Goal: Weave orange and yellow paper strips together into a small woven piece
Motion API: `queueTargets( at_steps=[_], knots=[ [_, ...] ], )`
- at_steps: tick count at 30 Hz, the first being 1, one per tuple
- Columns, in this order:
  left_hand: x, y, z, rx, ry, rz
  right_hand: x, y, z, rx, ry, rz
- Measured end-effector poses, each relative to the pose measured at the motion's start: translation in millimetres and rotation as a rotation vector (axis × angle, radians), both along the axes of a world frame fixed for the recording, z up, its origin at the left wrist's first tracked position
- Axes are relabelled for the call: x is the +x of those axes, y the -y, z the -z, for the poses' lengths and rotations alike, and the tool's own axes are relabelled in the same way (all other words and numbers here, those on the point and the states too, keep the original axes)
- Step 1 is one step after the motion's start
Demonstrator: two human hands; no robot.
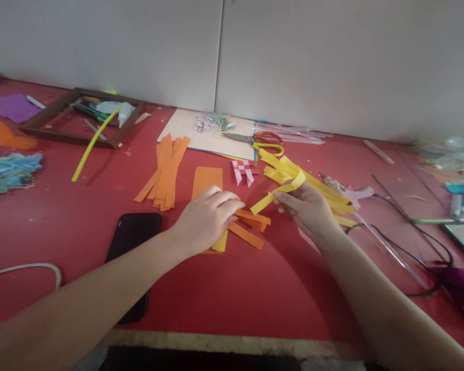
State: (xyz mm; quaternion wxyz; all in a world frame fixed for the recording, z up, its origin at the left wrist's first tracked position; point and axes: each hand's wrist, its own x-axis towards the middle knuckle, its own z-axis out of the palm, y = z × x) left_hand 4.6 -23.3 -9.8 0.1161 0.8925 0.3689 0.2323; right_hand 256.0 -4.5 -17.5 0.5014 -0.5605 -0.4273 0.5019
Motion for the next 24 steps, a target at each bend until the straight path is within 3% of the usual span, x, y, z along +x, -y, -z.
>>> queueTargets(
  at_steps=[4,7,13,15,20,24],
  knots=[
    [0.3,3.2,-3.1,-0.107,-0.065,0.087,1.9,-0.7,-1.0,0.027,-0.016,0.055],
    [0.4,2.6,-2.8,-0.150,-0.097,0.093,4.5,-1.2,-0.4,0.028,0.094,0.075],
    [0.3,-0.4,1.3,-0.179,-0.142,0.153,4.9,1.0,3.5,-0.006,0.339,-0.059],
    [0.7,-0.6,2.1,-0.195,-0.144,0.163,5.7,1.7,4.4,0.029,0.469,-0.071],
    [1.2,-1.0,1.2,-0.241,-0.118,0.158,9.9,4.9,-3.2,0.160,1.103,0.028],
    [0.3,-2.2,1.1,-0.253,-0.113,0.161,6.0,12.8,-16.4,0.277,1.230,0.121]
  ],
)
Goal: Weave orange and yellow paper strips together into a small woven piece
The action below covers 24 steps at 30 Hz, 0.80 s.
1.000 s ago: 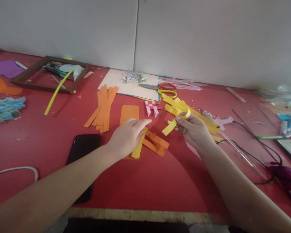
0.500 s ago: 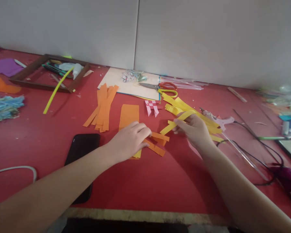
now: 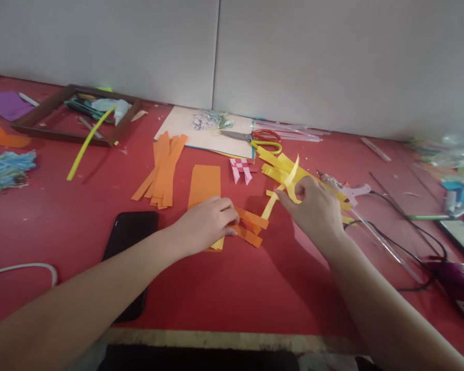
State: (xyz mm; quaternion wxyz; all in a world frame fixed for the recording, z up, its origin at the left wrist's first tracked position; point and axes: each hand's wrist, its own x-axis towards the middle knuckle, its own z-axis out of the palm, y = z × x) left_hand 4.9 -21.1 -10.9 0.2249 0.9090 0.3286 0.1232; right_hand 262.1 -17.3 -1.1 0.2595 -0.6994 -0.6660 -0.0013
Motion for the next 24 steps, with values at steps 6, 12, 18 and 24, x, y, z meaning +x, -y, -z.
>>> queueTargets(
  at_steps=[6,12,18,24],
  knots=[
    [-0.4,-0.9,2.6,-0.023,0.011,0.005,-20.3,14.4,-6.7,-0.256,-0.202,-0.563],
    [1.1,-0.5,0.6,-0.045,-0.013,-0.014,-25.3,17.1,6.6,-0.228,-0.180,-0.558],
    [1.4,-0.5,-0.4,-0.045,-0.015,-0.021,-24.7,16.4,10.3,-0.143,-0.054,-0.542],
    [0.9,0.4,0.4,-0.053,0.011,-0.035,-26.6,18.1,9.2,-0.114,-0.109,-0.536]
  ],
)
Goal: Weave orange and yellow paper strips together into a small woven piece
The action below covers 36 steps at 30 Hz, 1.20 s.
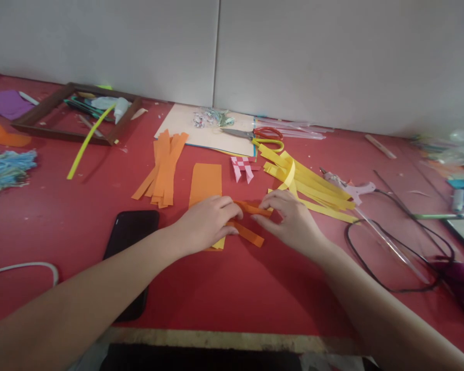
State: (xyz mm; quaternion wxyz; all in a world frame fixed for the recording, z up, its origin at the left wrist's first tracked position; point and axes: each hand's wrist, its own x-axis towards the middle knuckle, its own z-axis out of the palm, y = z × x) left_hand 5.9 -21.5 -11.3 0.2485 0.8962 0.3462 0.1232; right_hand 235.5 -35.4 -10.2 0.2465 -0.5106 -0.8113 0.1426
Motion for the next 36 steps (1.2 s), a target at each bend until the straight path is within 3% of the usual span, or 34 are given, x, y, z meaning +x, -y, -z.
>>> queueTargets(
  at_steps=[6,12,14,18,23,27,30,36],
  knots=[
    [-0.6,1.1,-1.6,0.051,-0.006,-0.053,-1.2,1.4,-5.5,-0.106,-0.080,-0.011],
    [-1.9,0.0,0.7,0.072,0.043,-0.031,-0.5,4.9,-15.3,-0.187,-0.060,-0.262],
    [-2.0,0.3,0.6,0.076,0.083,-0.002,-1.3,6.6,-15.6,-0.188,-0.042,-0.287],
    [-2.1,2.9,-0.2,0.119,0.033,0.056,-5.3,8.4,-14.3,-0.156,0.027,-0.263],
    [-2.3,4.4,3.8,0.165,-0.008,0.037,-7.7,7.9,-13.6,-0.135,0.047,-0.248],
    [-1.4,1.6,6.4,0.157,-0.001,0.064,-5.3,9.5,-12.0,-0.103,0.088,-0.151],
    [-0.7,0.0,5.8,0.129,0.000,0.049,-3.7,11.9,-12.7,-0.168,0.160,-0.102],
    [-0.6,0.5,4.0,0.086,-0.010,0.034,-6.5,15.6,-19.2,-0.333,0.232,-0.154]
  ],
)
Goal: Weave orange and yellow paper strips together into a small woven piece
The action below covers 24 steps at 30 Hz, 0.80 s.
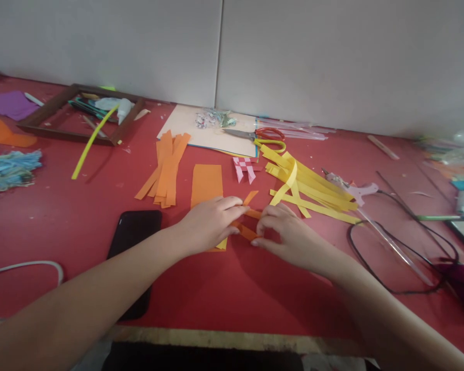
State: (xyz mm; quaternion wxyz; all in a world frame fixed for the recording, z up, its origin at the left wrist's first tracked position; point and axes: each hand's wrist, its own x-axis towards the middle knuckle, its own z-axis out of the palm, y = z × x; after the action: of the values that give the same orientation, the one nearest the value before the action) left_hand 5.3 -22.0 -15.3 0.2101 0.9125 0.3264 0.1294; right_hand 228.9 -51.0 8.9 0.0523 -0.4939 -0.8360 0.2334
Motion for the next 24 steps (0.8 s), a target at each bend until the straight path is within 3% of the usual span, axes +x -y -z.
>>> queueTargets(
  at_steps=[9,15,21,24],
  knots=[
    [0.8,-3.8,-4.5,-0.054,-0.030,0.013,-3.0,3.5,-4.8,-0.073,-0.123,0.110],
    [1.6,-3.2,-3.7,-0.039,-0.016,0.012,-7.6,3.6,-1.0,0.071,-0.253,0.214],
    [1.4,-0.1,-2.5,0.023,-0.004,0.025,-7.4,-4.3,2.6,0.005,-0.371,0.247],
    [1.2,-0.1,-1.6,0.049,0.023,0.021,2.8,-10.3,0.3,0.043,-0.370,0.289]
  ],
)
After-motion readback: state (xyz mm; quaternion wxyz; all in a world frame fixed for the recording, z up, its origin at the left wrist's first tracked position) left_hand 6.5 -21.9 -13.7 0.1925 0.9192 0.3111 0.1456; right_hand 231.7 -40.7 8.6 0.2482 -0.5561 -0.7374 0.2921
